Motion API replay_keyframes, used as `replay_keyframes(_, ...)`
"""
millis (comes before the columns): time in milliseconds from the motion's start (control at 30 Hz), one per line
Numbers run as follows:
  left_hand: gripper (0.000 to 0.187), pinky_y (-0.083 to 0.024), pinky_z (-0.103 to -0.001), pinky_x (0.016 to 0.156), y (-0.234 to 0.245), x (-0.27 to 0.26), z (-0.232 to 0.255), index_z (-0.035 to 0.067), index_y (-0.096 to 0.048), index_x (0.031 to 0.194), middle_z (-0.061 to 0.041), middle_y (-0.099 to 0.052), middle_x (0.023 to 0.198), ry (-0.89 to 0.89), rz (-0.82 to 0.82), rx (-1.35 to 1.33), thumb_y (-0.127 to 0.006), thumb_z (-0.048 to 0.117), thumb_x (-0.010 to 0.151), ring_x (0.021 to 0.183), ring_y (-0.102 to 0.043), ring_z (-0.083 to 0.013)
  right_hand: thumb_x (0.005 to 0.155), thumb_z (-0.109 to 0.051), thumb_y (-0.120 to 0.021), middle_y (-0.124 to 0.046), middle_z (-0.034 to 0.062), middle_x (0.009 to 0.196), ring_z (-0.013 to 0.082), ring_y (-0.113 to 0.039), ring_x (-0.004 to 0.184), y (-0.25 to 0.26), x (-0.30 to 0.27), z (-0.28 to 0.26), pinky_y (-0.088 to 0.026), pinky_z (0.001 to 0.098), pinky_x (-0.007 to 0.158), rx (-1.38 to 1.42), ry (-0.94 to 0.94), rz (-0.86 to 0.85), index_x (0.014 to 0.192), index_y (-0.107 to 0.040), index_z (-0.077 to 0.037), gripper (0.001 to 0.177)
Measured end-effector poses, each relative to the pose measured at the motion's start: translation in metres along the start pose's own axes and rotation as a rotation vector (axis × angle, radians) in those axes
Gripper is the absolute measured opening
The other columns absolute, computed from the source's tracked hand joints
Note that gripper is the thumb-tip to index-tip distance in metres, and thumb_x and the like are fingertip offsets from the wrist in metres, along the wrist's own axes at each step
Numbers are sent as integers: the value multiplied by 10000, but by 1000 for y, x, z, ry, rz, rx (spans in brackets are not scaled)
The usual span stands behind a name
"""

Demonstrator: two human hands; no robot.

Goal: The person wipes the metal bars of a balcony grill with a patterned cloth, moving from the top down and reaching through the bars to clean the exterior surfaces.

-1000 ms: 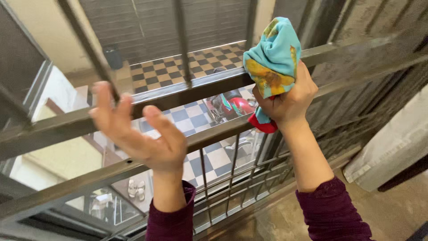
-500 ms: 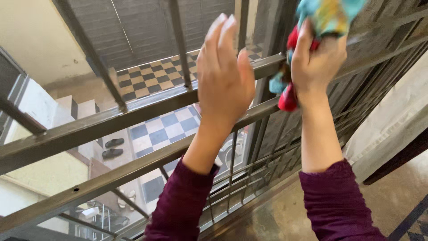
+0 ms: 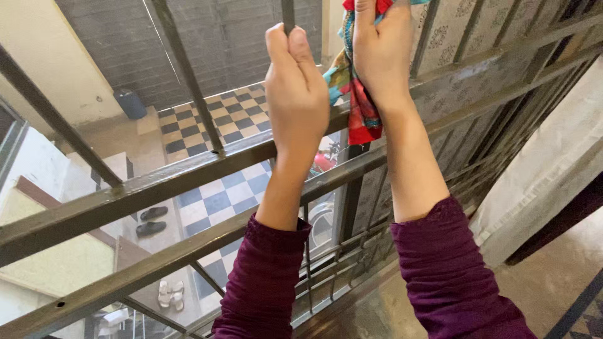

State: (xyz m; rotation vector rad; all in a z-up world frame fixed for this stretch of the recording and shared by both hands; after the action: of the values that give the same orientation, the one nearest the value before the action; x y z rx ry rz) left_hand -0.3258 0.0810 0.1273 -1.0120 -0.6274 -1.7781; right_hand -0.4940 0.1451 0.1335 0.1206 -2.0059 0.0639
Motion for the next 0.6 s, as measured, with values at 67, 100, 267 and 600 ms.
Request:
replay_keyframes(67,285,-411,-408,572,-1,-1,0,17,-455,1230,-112,-535,683,-3,8,12,-366,283,1177,570,-554,-243,1172,-414,-535,-619,87,748,207,-588,657,3,-4,-3,-485,376,647,83,62,-15,1008,-553,31,475)
replay_keyframes(100,277,-395,-409,569,-1,-2,1,19,-456,1211,-114,-516,672,-9,18,24,-369,281,1182,565,-534,-244,1172,-414,-535,-619,87,748,207,-588,657,4,-6,-2,-485,376,647,81,60,-16,1008,-553,31,475)
replay_keyframes(267,273,-380,-415,572,-2,-4,3,25,-471,1190,-118,-514,685,-40,42,44,-369,278,1188,565,-502,-244,1169,-440,-498,-544,14,767,120,-489,702,1,-18,6,-435,363,660,401,-99,-182,948,-555,10,505)
replay_keyframes(600,283,-368,-411,599,-4,-7,-2,34,-464,1149,-121,-476,654,-81,56,74,-369,292,1215,551,-450,-228,1128,-484,-564,-722,204,898,421,-710,843,8,-44,-6,-559,466,763,45,2,-20,1114,-576,18,503)
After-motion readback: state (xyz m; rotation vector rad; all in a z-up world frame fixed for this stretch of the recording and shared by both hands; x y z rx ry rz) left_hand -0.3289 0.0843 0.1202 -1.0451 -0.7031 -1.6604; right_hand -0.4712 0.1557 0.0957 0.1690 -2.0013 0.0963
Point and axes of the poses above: each hand's wrist, its own x-axis towards the middle knuckle, its own y-axis out of the back of the hand, z = x × y, the point moved 4 cm from there along x, towards the middle knuckle
